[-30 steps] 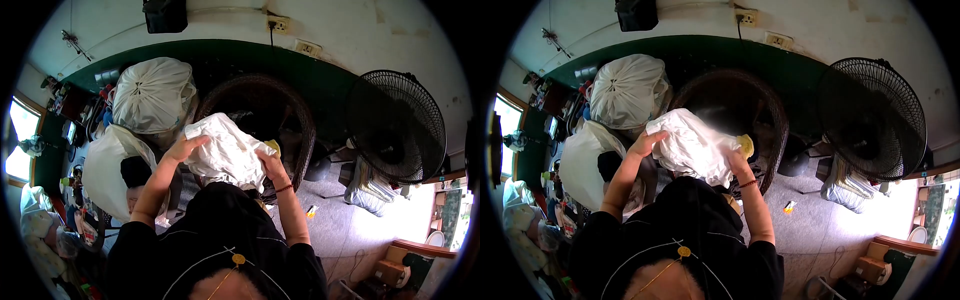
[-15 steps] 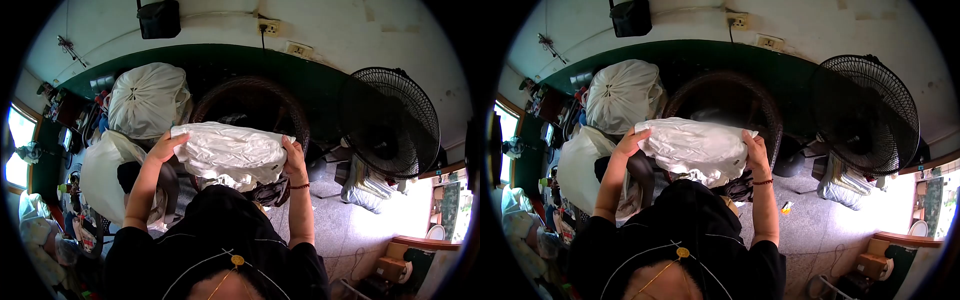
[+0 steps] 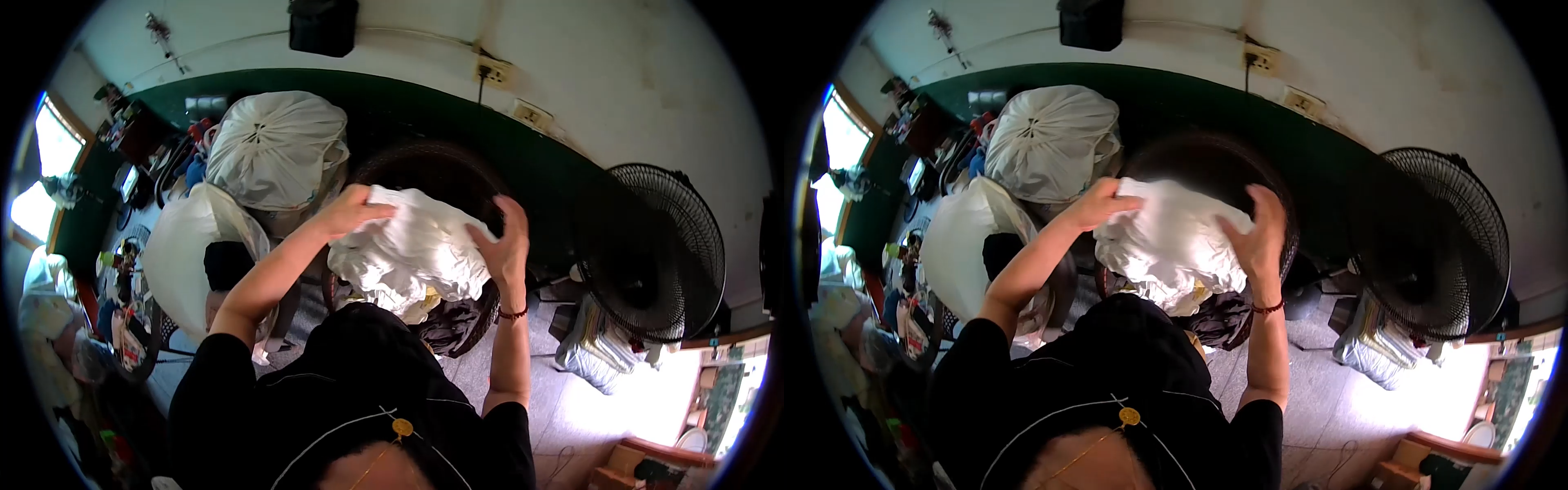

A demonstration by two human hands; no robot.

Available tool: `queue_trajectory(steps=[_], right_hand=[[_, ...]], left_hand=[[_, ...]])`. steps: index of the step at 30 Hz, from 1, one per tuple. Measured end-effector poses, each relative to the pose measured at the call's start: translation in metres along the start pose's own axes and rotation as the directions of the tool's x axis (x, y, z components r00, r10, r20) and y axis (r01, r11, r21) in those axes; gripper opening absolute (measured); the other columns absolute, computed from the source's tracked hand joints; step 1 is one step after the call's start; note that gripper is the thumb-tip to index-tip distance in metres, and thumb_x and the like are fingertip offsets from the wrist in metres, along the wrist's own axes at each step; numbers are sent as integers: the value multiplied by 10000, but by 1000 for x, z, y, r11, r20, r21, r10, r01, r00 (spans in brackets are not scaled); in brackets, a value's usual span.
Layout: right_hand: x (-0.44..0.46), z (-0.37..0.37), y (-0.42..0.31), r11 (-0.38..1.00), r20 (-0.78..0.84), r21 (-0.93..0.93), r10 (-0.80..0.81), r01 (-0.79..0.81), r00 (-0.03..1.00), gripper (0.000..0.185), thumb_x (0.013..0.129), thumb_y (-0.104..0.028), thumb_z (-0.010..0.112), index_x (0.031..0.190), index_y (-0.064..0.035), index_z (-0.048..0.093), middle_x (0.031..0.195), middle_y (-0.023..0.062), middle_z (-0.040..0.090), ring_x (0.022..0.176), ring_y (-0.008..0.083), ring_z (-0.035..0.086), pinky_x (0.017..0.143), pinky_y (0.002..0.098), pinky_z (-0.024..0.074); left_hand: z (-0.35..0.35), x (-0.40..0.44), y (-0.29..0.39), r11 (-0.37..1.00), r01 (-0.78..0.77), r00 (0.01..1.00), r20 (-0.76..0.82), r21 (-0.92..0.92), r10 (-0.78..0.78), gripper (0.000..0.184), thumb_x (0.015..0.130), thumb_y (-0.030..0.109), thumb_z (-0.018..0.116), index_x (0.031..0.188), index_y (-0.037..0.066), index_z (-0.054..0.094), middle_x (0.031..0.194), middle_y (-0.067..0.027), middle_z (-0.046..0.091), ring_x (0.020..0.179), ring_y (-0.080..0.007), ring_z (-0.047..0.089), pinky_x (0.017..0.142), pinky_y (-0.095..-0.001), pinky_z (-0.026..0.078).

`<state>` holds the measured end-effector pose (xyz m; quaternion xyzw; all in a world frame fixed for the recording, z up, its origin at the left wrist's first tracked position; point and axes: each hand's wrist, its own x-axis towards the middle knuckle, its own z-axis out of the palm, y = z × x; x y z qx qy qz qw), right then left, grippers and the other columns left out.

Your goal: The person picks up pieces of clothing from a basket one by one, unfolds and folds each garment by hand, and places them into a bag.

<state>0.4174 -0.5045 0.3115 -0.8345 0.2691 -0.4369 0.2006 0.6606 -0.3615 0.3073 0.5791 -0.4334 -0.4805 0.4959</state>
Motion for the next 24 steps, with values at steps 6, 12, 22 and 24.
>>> queue_trajectory(steps=[6,12,22,24], right_hand=[[44,59,-55,869,693,399,-78,-292,717,428,649,-204,727,989,9,576,808,148,618,697,187,586,654,300,463],[79,40,-73,772,761,483,-137,-413,634,153,712,-80,669,823,19,631,679,-20,581,605,42,504,538,194,416],[121,-44,-85,711,648,617,-218,-336,730,162,636,17,698,787,6,641,696,-24,580,628,52,481,573,193,373],[123,-59,-73,675,571,672,-209,-306,794,195,614,4,713,786,25,625,684,-6,566,629,80,502,582,206,383]], left_hand=[[20,-9,54,915,-188,982,47,356,183,234,782,176,605,848,-49,601,709,-49,605,654,-63,498,598,-241,419],[-46,-38,34,949,-311,949,-73,-43,307,324,799,112,588,1087,-28,538,993,-69,602,898,-122,561,826,-248,435],[-51,-12,-32,995,-77,974,219,66,61,836,651,103,674,1356,81,225,1382,-40,275,1237,-138,269,960,-263,277],[-37,2,-27,990,-131,963,243,58,113,853,641,112,680,1358,79,217,1372,-50,291,1218,-138,293,945,-268,299]])
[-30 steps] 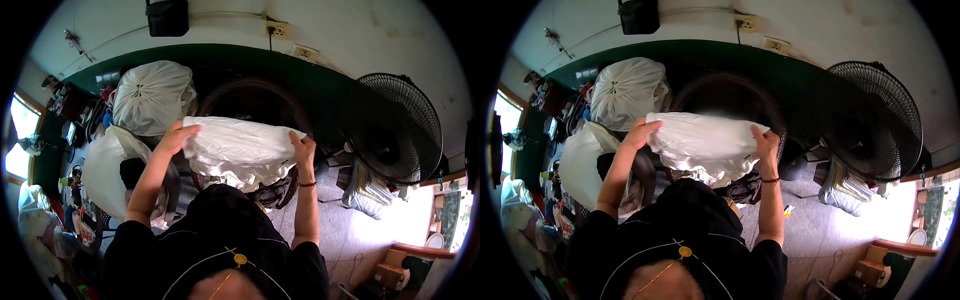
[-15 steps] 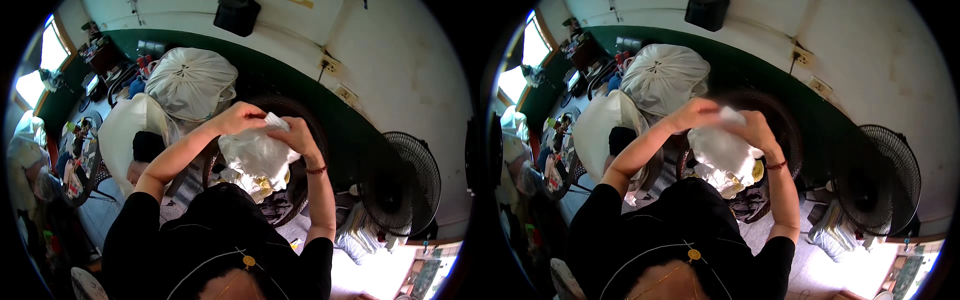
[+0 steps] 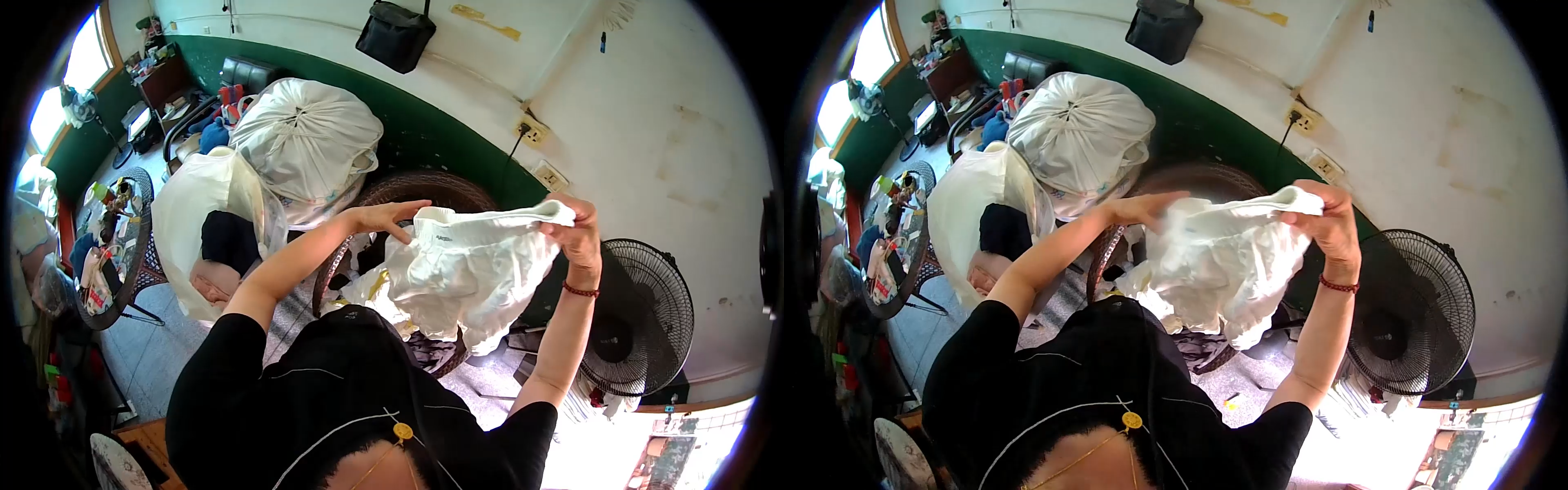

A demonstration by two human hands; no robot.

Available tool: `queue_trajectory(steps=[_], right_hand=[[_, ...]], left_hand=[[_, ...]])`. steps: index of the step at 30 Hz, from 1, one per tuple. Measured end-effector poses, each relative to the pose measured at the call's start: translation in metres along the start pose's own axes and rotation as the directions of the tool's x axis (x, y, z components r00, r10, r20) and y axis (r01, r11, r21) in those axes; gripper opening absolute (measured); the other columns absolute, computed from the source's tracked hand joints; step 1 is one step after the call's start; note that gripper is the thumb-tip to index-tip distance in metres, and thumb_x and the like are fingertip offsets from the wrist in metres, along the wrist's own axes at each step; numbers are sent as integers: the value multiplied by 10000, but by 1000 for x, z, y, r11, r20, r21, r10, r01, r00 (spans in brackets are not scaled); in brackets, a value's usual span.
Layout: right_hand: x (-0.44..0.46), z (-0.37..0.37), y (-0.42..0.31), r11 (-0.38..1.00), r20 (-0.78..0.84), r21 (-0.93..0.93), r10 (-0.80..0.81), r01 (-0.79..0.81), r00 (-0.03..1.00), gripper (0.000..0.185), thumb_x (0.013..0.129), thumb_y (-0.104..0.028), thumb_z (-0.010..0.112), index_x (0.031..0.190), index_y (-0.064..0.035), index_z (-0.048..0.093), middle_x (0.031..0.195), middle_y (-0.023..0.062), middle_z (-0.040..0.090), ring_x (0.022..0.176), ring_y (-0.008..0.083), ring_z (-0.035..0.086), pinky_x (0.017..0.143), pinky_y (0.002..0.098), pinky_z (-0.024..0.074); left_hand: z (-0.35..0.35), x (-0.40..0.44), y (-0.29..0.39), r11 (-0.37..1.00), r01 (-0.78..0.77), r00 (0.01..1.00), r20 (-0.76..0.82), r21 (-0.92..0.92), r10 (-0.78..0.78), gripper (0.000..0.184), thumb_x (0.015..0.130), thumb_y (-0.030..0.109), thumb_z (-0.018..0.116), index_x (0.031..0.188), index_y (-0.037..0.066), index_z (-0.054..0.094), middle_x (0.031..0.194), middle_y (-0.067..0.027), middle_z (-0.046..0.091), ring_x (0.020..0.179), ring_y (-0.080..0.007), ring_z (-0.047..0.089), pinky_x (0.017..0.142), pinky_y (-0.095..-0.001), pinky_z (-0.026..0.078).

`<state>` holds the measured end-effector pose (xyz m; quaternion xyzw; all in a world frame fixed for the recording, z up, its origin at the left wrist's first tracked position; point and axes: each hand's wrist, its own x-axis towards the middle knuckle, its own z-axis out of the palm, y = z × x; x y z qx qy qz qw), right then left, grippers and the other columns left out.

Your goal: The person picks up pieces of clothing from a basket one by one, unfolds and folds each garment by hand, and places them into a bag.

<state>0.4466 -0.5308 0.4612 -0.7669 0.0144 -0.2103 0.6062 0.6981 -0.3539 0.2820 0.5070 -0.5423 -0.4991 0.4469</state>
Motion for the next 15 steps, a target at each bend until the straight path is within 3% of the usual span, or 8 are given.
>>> queue_trajectory(steps=[2,3,4,6,8,10,12,15], right_hand=[[-11,-17,-2,997,-49,69,-13,16,999,222,613,-26,727,803,25,623,704,5,571,645,90,519,599,211,398],[-17,-25,-4,997,-70,75,-23,28,997,220,631,-50,726,814,20,626,730,13,586,664,96,530,626,212,412],[-24,-33,2,992,-173,100,-54,72,983,200,662,-49,705,832,19,624,757,23,602,668,105,546,629,224,433],[-34,-52,8,1000,-370,20,4,4,929,196,692,-44,678,863,28,616,783,38,616,673,118,564,630,245,456],[-45,-80,15,964,-462,-176,96,-197,882,250,715,-63,663,929,48,596,801,60,624,683,119,573,640,254,468],[-56,-90,26,945,-508,-180,148,-273,848,256,722,-93,673,924,45,599,797,56,622,676,110,568,633,248,466],[-60,-93,32,938,-526,-201,139,-281,839,260,727,-112,674,921,44,600,798,55,622,673,107,567,630,245,465],[-57,-94,20,933,-530,-195,158,-301,833,271,737,-147,675,917,42,601,797,52,621,672,104,564,626,242,463]], left_hand=[[9,17,11,979,1,999,42,-205,8,889,629,135,690,1363,78,193,1353,-71,304,1145,-143,367,906,-292,344],[18,24,17,965,-118,993,-44,-235,111,788,623,165,698,1306,51,323,1259,-94,419,1040,-150,448,878,-311,372],[21,29,23,964,-121,993,-32,-237,116,788,623,165,698,1306,51,323,1259,-94,419,1040,-150,448,878,-311,372],[21,37,50,999,48,979,-202,26,-42,506,674,39,671,1147,2,493,1023,-83,590,911,-147,552,825,-289,436],[6,36,89,991,24,910,-412,135,34,299,687,37,657,972,-3,577,870,-53,623,803,-125,572,763,-274,457],[-39,54,99,993,-115,939,-328,-10,105,288,699,67,655,966,1,569,866,-50,613,797,-117,558,746,-259,451],[-55,60,134,917,-222,928,-215,332,303,285,721,100,637,976,-1,559,876,-49,597,781,-104,534,728,-238,434],[-61,67,175,818,-121,947,-183,562,266,301,733,117,642,998,2,558,896,-39,596,791,-101,525,736,-245,430]])
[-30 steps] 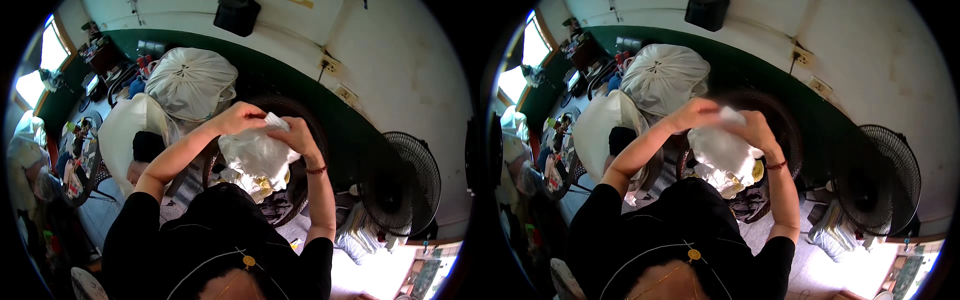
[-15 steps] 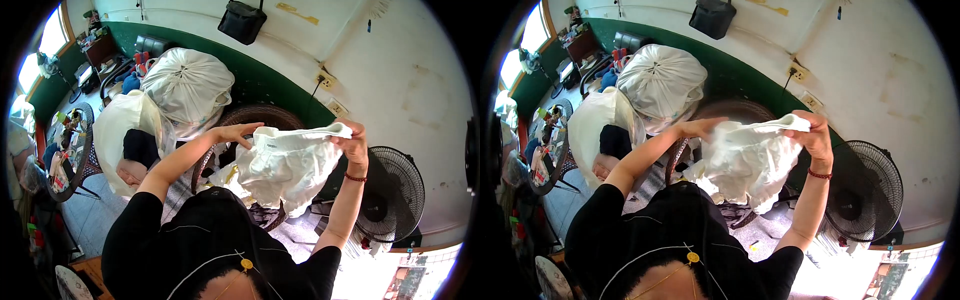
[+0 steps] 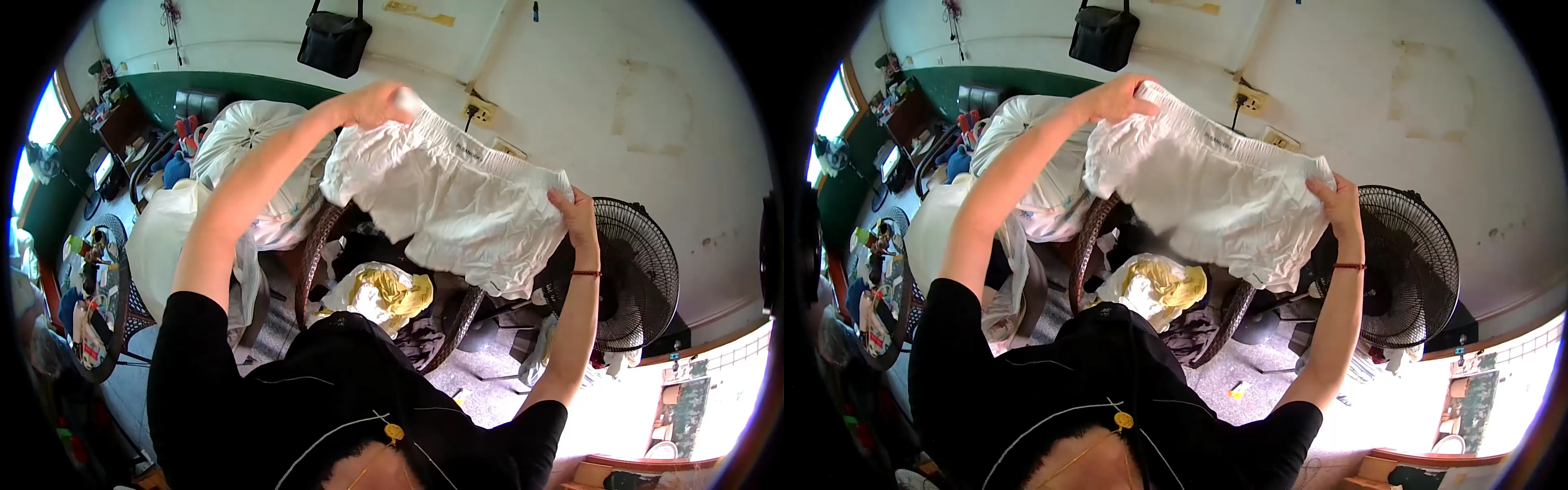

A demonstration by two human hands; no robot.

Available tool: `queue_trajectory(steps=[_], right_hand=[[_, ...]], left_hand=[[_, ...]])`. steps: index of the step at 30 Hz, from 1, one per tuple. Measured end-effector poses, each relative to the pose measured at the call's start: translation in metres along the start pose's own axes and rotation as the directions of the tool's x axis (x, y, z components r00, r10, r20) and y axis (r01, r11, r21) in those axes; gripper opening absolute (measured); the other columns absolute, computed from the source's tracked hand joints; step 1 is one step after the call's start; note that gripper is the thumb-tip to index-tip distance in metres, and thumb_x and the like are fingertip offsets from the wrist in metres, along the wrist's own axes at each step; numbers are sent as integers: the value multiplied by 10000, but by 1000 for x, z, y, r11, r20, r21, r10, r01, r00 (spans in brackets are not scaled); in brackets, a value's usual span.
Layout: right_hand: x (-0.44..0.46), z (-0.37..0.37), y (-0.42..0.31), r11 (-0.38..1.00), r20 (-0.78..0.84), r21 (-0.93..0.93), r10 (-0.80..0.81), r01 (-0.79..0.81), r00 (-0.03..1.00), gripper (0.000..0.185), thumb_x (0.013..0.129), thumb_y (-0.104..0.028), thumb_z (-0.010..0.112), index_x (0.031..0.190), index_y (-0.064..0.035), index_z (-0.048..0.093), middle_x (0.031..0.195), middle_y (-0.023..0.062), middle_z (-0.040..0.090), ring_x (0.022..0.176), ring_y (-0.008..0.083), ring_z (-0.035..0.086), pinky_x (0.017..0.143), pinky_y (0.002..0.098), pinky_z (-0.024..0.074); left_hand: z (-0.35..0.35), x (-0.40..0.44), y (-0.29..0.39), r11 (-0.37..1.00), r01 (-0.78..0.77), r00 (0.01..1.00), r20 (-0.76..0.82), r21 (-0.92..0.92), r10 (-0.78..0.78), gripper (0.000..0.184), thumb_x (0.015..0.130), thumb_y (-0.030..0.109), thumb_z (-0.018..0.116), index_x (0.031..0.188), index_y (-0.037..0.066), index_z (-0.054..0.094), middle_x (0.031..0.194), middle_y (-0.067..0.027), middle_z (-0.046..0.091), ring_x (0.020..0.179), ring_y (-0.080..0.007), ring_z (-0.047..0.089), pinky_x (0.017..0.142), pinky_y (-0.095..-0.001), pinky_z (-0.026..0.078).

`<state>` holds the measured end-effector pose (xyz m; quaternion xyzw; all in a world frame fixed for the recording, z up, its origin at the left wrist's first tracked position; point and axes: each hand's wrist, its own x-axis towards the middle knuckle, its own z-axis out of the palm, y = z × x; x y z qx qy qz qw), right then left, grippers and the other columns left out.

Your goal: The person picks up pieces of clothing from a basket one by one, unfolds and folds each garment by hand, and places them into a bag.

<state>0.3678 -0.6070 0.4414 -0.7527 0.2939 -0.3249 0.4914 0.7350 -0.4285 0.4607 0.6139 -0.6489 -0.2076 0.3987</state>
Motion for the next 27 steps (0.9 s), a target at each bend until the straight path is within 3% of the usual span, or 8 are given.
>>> queue_trajectory(steps=[7,11,13,14,17,21,23,27], right_hand=[[19,-19,-36,994,-51,47,-97,99,994,263,757,-176,658,901,37,603,784,52,620,664,108,558,617,246,462],[20,-13,-37,891,-127,399,-179,216,976,245,762,-168,645,902,29,605,762,39,613,658,103,552,608,243,457],[39,-16,-1,867,-55,-488,87,-102,995,290,741,-175,658,935,30,594,766,44,615,655,122,565,627,259,467],[47,-15,23,863,98,-502,-11,59,995,365,708,-190,682,975,37,580,817,68,618,703,141,575,676,273,473],[27,58,-2,924,65,-281,-252,260,965,560,678,-207,714,1134,27,488,1062,133,559,1001,200,511,866,337,400],[13,145,-13,841,268,-48,-509,539,818,656,672,-237,731,1197,14,429,1114,112,530,1022,201,496,885,338,379],[14,179,0,876,294,386,-414,289,861,514,704,-242,718,1085,33,510,974,46,564,884,112,515,769,244,418],[16,212,-1,836,290,547,-247,52,924,238,744,-200,690,839,7,618,736,-10,584,642,53,498,590,192,403]], left_hand=[[-39,2,72,992,-127,992,-26,2,127,354,744,141,658,1051,0,550,957,-30,592,845,-79,520,768,-228,418],[-32,6,61,956,-224,966,-177,-189,191,328,757,124,645,1039,-11,548,949,-22,589,835,-73,517,762,-227,420],[-21,4,57,981,-129,990,-73,-143,119,297,748,142,648,995,-2,567,894,-23,597,806,-75,517,720,-230,423],[-14,-4,74,994,-97,995,-31,-53,95,293,732,189,657,945,1,585,848,-32,604,755,-82,519,673,-248,426],[16,15,51,974,-174,979,128,145,156,272,712,208,652,844,-21,587,735,-71,602,669,-106,515,612,-274,417],[49,12,41,978,-204,946,268,52,183,281,707,225,648,818,-24,577,706,-69,588,658,-115,515,597,-277,414],[44,2,42,990,-127,957,269,64,106,300,701,232,657,836,-23,572,729,-72,593,671,-116,523,611,-272,420],[34,-37,32,997,-82,975,207,-13,83,397,673,262,690,917,-22,557,803,-77,607,719,-129,550,656,-263,441]])
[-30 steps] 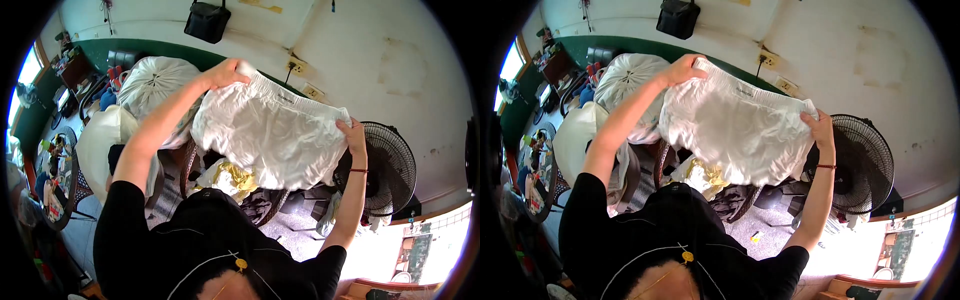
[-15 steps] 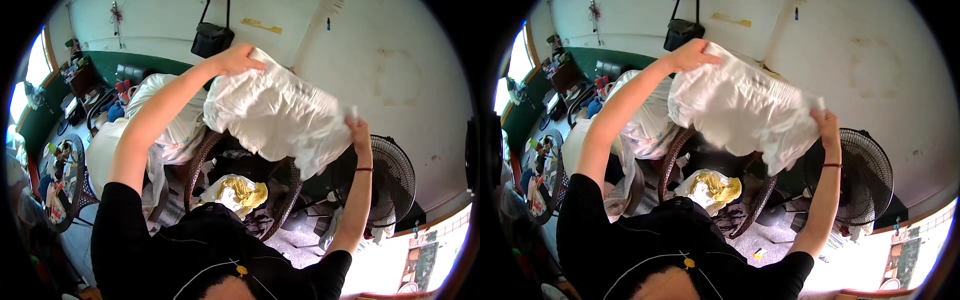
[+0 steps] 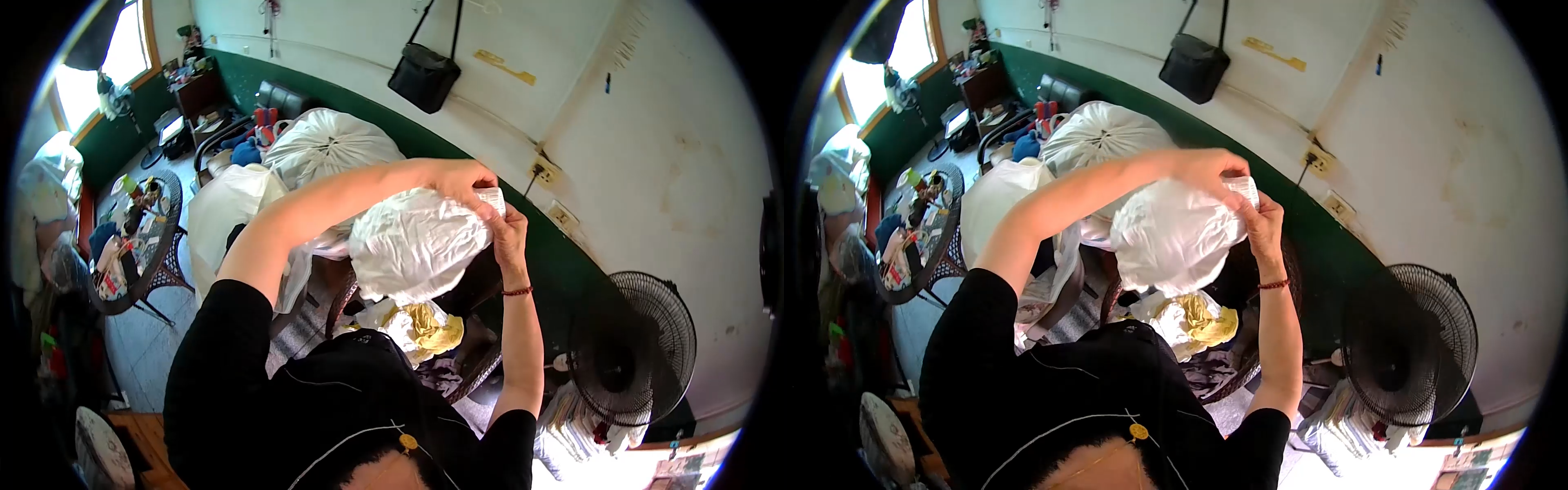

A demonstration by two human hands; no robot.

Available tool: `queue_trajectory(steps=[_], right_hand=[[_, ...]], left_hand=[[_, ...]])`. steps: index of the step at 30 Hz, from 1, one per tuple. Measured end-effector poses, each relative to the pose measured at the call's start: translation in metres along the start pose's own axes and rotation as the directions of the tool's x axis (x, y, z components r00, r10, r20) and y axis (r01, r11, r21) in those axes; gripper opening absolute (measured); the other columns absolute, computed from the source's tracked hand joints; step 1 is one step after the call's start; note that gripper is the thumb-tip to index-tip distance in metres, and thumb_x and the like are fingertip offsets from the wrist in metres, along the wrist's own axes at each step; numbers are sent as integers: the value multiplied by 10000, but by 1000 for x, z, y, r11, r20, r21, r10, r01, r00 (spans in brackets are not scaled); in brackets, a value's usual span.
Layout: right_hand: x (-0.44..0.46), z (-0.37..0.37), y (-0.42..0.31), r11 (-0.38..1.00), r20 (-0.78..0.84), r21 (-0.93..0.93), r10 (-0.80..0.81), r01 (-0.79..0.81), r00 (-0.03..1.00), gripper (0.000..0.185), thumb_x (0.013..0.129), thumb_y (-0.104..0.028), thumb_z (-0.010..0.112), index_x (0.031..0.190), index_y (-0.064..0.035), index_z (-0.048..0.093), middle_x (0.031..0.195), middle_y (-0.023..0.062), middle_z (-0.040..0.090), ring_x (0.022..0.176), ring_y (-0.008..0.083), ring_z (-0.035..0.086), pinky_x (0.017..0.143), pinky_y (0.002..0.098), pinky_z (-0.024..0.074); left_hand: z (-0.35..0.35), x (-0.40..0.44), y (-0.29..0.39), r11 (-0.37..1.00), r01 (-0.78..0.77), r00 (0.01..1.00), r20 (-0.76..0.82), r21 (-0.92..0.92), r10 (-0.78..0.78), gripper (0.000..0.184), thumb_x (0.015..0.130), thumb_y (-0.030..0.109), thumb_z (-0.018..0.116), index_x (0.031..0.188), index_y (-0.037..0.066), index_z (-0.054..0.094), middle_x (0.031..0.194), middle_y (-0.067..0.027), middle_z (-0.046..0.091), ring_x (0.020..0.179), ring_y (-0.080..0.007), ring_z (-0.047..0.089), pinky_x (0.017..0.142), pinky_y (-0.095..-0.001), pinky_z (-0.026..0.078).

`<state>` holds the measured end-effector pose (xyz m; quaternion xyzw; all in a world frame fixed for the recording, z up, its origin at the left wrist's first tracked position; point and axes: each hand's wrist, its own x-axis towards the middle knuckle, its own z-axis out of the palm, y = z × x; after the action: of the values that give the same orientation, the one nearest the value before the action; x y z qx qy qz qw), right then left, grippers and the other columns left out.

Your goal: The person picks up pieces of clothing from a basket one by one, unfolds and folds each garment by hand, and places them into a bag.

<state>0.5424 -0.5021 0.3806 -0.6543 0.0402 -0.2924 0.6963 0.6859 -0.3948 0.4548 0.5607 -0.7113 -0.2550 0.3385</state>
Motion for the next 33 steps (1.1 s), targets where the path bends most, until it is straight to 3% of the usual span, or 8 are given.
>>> queue_trajectory(steps=[6,8,11,16,18,22,28,33], right_hand=[[18,-14,-17,978,-287,-97,-207,187,935,182,764,-153,658,809,21,630,686,-12,574,582,43,466,526,188,377],[17,-34,-22,970,-282,-157,-223,184,933,192,765,-162,656,814,23,632,699,-1,582,593,52,477,541,192,389],[12,-60,-27,961,-305,-213,-240,179,922,215,769,-182,655,827,23,632,725,7,595,624,62,492,578,198,402],[3,-90,-39,941,-304,-263,-290,212,907,223,786,-186,639,870,21,629,776,11,604,682,67,507,635,200,412],[-6,-104,-43,931,-313,-286,-316,228,896,237,797,-191,630,896,24,624,802,15,605,716,69,513,664,199,414],[-22,-119,-43,892,-328,-353,-401,282,855,216,831,-186,590,885,22,613,821,38,617,690,78,537,642,212,444],[-41,-112,-46,844,-381,-480,-446,239,810,247,833,-224,592,846,22,617,751,-3,593,668,46,482,621,185,397],[-50,-95,-51,857,-313,-465,-394,223,864,215,820,-200,610,812,15,608,700,-40,551,616,33,427,566,173,361]], left_hand=[[1,-88,-63,903,321,928,96,285,-360,397,617,253,678,881,-28,583,775,-127,620,710,-158,565,665,-302,439],[11,-120,-122,969,231,973,-23,90,-229,352,644,234,681,876,-16,595,779,-93,622,689,-143,550,655,-295,436],[10,-138,-117,912,316,942,-26,-262,-333,321,676,224,687,887,-3,604,787,-42,621,688,-125,535,637,-282,430],[1,-119,-113,883,416,899,-46,-218,-435,298,705,275,698,882,49,621,766,16,590,689,-74,509,619,-205,411],[7,-113,-112,730,333,867,-111,-597,-487,282,736,301,676,894,74,621,778,28,576,696,-62,508,624,-196,417],[35,-88,-115,604,108,832,-260,-790,-489,285,783,309,626,968,95,591,837,21,575,725,-85,536,640,-226,434],[95,-57,-150,178,-102,797,-188,-979,-574,283,822,279,557,1055,127,507,893,-35,557,746,-179,568,637,-318,432],[163,-26,-176,66,167,793,95,-984,-602,496,794,513,503,1035,80,516,959,-60,536,932,-200,487,795,-398,370]])
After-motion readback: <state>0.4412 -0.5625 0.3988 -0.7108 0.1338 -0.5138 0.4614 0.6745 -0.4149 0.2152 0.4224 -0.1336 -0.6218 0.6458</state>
